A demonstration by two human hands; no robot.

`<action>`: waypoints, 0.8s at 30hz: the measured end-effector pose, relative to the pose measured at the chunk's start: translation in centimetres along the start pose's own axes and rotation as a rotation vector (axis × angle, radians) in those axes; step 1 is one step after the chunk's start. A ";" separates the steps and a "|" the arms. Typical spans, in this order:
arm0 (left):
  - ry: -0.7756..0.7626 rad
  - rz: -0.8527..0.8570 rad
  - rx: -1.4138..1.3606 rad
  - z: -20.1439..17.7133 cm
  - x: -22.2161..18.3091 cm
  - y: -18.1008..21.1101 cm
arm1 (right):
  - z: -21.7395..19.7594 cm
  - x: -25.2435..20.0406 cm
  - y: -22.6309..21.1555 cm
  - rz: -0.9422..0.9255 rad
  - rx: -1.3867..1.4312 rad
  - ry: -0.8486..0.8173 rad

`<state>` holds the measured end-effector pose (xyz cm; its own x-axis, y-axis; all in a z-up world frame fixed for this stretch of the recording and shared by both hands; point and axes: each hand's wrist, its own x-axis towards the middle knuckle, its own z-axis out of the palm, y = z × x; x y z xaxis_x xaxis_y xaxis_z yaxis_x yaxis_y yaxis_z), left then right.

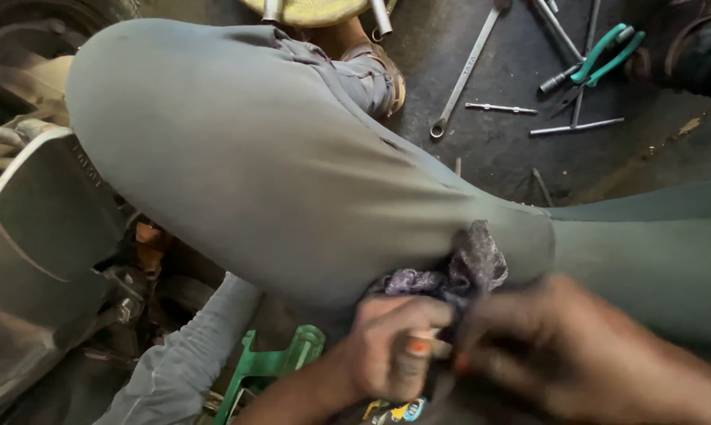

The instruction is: Cleaning and maintaining a motorcycle spark plug using a cloth and utility knife.

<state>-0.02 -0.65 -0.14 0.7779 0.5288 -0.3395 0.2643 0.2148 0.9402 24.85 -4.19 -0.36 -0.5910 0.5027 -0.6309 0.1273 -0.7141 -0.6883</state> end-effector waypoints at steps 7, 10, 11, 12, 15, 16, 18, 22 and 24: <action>0.016 0.012 -0.064 -0.3 0.1 0.4 | 1.2 0.0 1.1 -0.125 -0.217 -0.029; 0.041 0.017 -0.065 -0.7 0.4 1.0 | 0.8 -0.6 1.7 -0.301 -0.218 0.076; 0.049 0.019 -0.065 -0.4 0.3 0.6 | 0.8 -0.8 1.8 -0.302 -0.223 0.070; 0.107 0.055 -0.077 -0.1 0.1 0.3 | 0.7 -1.0 2.0 -0.327 -0.243 0.126; 0.162 0.056 -0.071 0.1 0.1 0.3 | 1.7 -1.5 3.3 -0.353 -0.341 0.249; 0.152 0.019 -0.054 0.0 0.3 0.5 | 2.3 -1.8 4.0 -0.353 -0.414 0.320; 0.168 0.050 -0.037 0.0 0.5 0.8 | 2.4 -1.7 3.3 -0.398 -0.477 0.381; 0.211 0.009 -0.014 0.2 0.8 1.2 | 2.9 -1.6 2.8 -0.553 -0.664 0.511; 0.212 0.030 0.004 0.3 0.9 1.3 | 2.8 -1.5 2.8 -0.545 -0.690 0.504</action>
<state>1.21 -0.13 0.80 0.6484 0.6958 -0.3089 0.2451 0.1934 0.9500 23.88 -8.30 -0.35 -0.3216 0.9369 -0.1368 0.4669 0.0312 -0.8838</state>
